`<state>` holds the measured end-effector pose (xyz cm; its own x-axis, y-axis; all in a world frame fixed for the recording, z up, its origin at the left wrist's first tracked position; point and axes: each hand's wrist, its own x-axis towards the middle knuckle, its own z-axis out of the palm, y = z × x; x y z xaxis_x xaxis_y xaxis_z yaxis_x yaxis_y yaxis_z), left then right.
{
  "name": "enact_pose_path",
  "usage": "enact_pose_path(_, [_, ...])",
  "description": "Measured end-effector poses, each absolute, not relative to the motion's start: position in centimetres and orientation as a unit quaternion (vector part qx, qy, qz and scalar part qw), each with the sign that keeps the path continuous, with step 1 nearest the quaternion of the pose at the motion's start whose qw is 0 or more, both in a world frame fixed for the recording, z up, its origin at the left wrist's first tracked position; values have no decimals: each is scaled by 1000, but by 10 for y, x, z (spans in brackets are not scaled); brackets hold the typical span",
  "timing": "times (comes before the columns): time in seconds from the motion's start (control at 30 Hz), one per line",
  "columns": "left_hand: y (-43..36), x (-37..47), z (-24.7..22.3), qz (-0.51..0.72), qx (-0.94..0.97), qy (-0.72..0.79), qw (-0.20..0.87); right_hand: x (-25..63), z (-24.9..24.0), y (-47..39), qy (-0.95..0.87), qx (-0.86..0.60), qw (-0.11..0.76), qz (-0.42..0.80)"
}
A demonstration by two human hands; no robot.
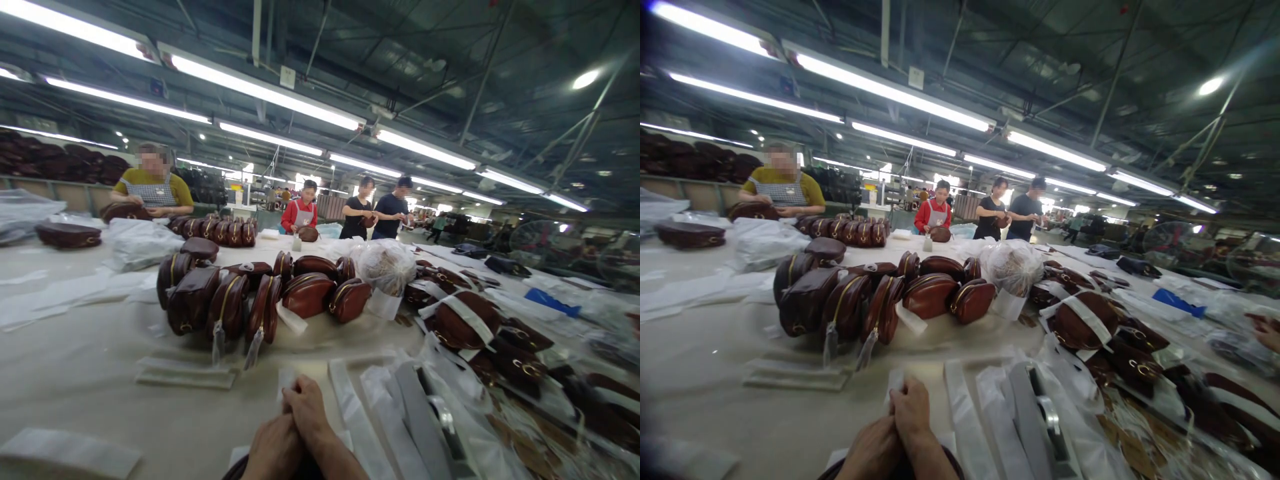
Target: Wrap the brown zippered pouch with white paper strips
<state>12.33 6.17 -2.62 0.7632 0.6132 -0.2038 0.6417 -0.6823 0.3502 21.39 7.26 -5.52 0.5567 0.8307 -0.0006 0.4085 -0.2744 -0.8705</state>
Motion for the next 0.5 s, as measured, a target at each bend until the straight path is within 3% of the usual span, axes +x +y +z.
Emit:
enact_pose_path(0.27, [69, 117, -44, 19, 905, 369, 212, 205, -55, 68, -394, -731, 498, 252])
enact_pose_path(0.5, [69, 120, -18, -45, 898, 367, 240, 206, -61, 66, -380, -702, 543, 261])
